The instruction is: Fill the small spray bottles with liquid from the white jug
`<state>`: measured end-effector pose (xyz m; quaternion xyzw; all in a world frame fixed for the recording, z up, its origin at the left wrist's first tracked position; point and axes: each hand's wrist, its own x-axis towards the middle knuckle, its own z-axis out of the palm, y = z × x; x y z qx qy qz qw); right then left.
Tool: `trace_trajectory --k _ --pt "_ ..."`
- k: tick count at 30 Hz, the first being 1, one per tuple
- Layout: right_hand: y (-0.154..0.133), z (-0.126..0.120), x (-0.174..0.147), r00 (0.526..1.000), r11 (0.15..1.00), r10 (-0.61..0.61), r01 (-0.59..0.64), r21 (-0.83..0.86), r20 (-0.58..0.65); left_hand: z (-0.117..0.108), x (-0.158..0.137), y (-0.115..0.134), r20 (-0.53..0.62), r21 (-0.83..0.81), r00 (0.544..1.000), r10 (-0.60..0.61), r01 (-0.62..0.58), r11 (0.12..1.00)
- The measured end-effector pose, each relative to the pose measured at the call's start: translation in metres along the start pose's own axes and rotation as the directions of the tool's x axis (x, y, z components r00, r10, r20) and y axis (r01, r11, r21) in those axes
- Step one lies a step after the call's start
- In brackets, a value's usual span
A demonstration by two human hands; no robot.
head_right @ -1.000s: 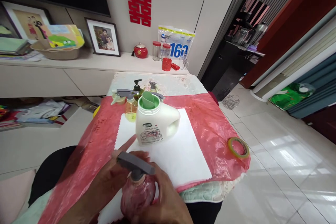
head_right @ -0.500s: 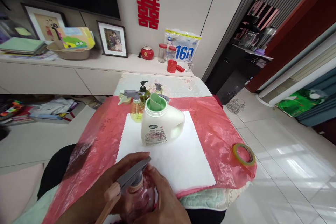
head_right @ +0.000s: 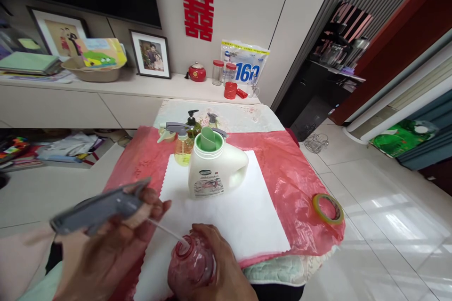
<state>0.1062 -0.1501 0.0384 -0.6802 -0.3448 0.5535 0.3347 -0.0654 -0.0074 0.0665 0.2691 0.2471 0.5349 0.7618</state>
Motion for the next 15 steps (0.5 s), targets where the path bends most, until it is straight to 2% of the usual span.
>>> trace_trajectory --k 2,4,6,9,12,15 --pt "0.008 -0.005 -0.002 1.0 1.0 -0.018 0.018 0.021 -0.013 -0.006 0.01 0.007 -0.057 -0.089 0.998 0.04 -0.045 0.995" --pt "0.016 -0.014 -0.002 0.998 0.996 -0.066 0.066 0.059 -0.004 -0.016 0.022 0.006 -0.098 -0.175 0.995 0.027 -0.044 0.984" --pt "0.02 -0.026 -0.003 0.994 0.987 -0.11 0.109 0.116 -0.004 -0.03 0.033 -0.005 -0.132 -0.248 0.991 -0.015 -0.018 0.969" --pt "0.02 -0.045 -0.009 0.984 0.957 -0.177 0.181 0.227 -0.039 -0.05 0.044 -0.033 -0.185 -0.325 0.972 -0.142 0.076 0.943" --pt "0.01 -0.063 -0.016 0.959 0.931 -0.232 0.267 0.251 -0.161 -0.065 0.046 -0.061 -0.185 -0.343 0.961 -0.204 0.131 0.93" --pt "-0.005 -0.079 -0.019 0.882 0.934 -0.294 0.347 0.084 -0.367 -0.078 0.047 -0.081 -0.164 -0.314 0.965 -0.203 0.144 0.938"
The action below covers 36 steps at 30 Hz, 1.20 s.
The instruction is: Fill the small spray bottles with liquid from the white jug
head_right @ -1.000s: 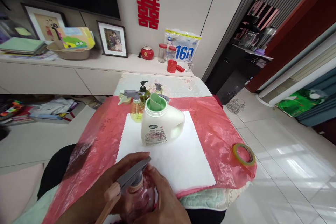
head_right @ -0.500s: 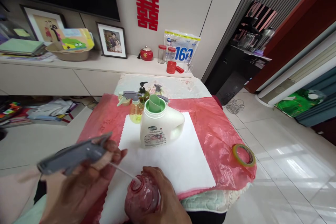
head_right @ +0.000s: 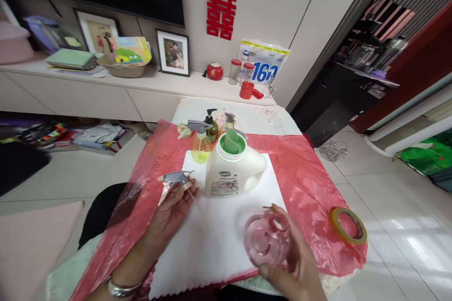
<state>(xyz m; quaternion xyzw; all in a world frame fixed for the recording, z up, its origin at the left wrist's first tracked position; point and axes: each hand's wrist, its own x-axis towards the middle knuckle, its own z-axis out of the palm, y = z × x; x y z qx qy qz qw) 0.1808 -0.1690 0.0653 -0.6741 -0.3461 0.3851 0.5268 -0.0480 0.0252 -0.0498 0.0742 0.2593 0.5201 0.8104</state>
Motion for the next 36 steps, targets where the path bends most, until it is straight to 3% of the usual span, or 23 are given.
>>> trace_trajectory --k 3,6,9,12,14,19,22,29,32,36 --pt "-0.019 -0.009 0.016 0.978 0.965 -0.141 0.101 -0.24 -0.153 -0.013 0.004 -0.006 0.021 0.011 1.0 -0.001 0.001 1.0" --pt "-0.042 -0.015 0.036 0.933 0.851 -0.306 0.18 -0.494 -0.187 -0.02 0.004 -0.007 0.059 0.027 0.998 -0.033 0.031 0.999" --pt "-0.066 -0.019 0.058 0.854 0.635 -0.508 0.285 -0.718 -0.111 -0.016 0.002 -0.005 0.092 0.053 0.995 -0.05 0.045 0.998" --pt "-0.09 -0.02 0.078 0.707 0.348 -0.704 0.428 -0.834 0.069 -0.009 -0.002 -0.003 0.079 0.076 0.996 -0.045 0.039 0.996" --pt "-0.105 -0.018 0.089 0.617 0.191 -0.765 0.491 -0.85 0.185 -0.005 -0.003 -0.001 0.068 0.087 0.997 -0.041 0.035 0.996" --pt "-0.135 -0.008 0.106 0.501 -0.123 -0.766 0.501 -0.857 0.403 -0.002 -0.003 -0.001 0.07 0.086 0.997 -0.04 0.034 0.996" --pt "-0.145 -0.005 0.114 0.451 -0.251 -0.745 0.492 -0.834 0.491 -0.001 -0.003 -0.001 0.069 0.099 0.997 -0.039 0.032 0.995" --pt "-0.155 -0.005 0.129 0.411 -0.449 -0.684 0.415 -0.791 0.603 0.002 -0.004 -0.002 0.051 0.099 0.999 -0.02 0.014 0.995" --pt "-0.16 0.001 0.129 0.394 -0.5 -0.681 0.366 -0.785 0.618 0.002 -0.005 -0.002 0.068 0.109 0.998 -0.018 0.01 0.994" --pt "-0.167 0.009 0.124 0.41 -0.54 -0.675 0.29 -0.79 0.613 0.001 -0.004 -0.003 0.076 0.106 0.997 -0.017 0.009 0.994"
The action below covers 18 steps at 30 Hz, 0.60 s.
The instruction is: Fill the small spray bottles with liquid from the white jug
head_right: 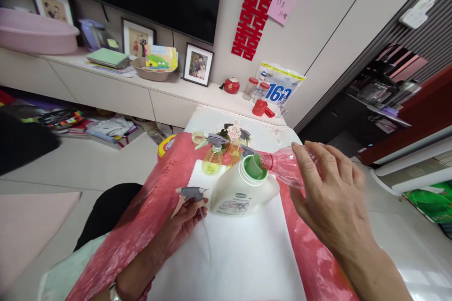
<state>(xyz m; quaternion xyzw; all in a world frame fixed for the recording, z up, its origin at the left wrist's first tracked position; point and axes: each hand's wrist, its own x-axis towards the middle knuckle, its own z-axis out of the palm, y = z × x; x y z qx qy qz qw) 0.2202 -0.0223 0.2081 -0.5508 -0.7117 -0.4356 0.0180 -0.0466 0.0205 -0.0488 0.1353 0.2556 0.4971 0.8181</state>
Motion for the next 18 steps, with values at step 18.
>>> trace_trajectory --k 18 --pt "0.003 -0.014 0.013 0.999 0.995 -0.037 0.039 -0.09 0.014 0.0 0.0 0.0 0.019 -0.001 1.0 -0.001 0.001 1.0"
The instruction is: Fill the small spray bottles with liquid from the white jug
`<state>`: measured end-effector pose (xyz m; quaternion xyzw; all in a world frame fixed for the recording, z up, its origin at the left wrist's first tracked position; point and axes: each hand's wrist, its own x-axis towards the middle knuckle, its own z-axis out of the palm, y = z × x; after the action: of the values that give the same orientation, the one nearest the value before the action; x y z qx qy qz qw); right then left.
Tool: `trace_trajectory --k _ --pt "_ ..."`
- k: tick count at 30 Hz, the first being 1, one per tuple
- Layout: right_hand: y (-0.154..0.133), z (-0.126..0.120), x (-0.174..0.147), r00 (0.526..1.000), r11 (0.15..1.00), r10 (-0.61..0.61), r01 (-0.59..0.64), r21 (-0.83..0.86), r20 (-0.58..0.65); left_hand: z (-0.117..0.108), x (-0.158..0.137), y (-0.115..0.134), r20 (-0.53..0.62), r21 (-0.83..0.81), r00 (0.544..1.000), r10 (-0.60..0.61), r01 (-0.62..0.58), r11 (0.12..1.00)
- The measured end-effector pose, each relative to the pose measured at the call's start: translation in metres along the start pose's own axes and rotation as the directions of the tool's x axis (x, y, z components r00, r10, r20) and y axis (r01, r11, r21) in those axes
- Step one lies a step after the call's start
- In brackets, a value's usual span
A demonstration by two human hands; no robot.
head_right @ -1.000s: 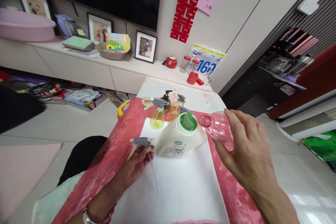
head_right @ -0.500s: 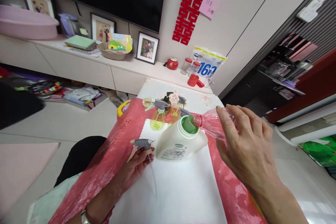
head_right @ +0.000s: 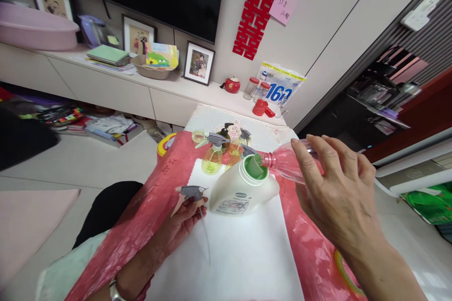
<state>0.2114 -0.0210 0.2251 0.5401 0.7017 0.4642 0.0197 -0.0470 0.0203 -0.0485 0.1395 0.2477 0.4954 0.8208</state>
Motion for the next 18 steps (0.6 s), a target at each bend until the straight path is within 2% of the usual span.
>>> trace_trajectory --k 18 --pt "0.0049 -0.0087 0.0054 1.0 0.999 0.001 -0.001 0.036 0.015 -0.0019 0.001 -0.0023 -0.009 0.014 1.0 0.004 -0.004 1.0"
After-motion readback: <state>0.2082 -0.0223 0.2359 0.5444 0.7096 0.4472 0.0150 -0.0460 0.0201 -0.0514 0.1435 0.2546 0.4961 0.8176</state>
